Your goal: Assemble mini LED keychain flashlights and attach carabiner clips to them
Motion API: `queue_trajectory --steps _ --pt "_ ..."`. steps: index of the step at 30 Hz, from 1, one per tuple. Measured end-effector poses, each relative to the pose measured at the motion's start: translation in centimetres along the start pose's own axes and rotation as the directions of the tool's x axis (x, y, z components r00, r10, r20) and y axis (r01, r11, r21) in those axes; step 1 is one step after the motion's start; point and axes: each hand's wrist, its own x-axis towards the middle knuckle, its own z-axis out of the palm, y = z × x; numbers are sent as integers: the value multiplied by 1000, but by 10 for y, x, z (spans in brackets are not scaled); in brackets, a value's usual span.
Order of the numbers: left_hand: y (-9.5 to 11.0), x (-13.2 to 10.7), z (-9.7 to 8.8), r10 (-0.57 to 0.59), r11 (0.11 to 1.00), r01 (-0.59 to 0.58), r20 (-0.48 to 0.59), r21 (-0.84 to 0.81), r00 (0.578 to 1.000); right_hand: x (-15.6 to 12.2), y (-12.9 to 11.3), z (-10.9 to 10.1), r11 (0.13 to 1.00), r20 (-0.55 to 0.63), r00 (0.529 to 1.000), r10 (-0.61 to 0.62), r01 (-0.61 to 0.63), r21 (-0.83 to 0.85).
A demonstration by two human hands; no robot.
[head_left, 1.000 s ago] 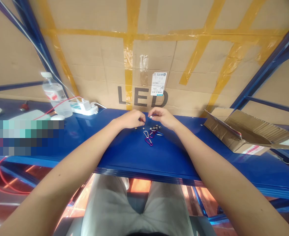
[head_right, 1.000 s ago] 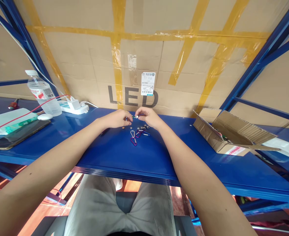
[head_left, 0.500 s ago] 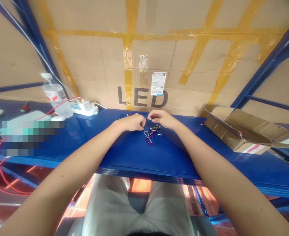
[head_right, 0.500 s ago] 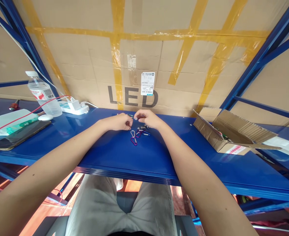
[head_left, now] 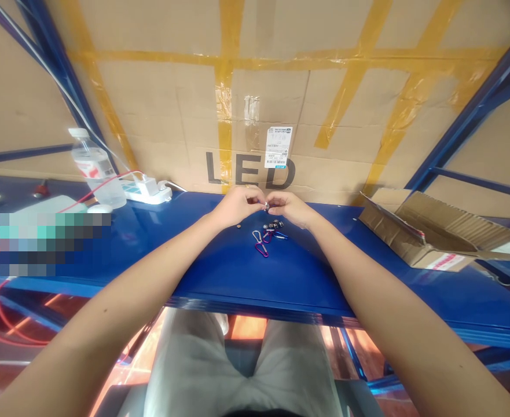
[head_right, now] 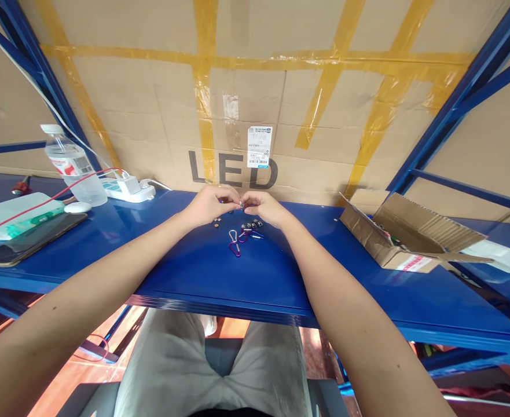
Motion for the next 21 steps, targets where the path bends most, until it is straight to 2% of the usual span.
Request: queue_trajectory --steps 10,21 --pt "5 -1 1 120 989 -124 55 85 991 0 1 1 999 14 1000 27 -27 45" --pt "-2 0 -2 297 934 -308 84 180 951 0 2 -1 999 5 1000 19 -19 36"
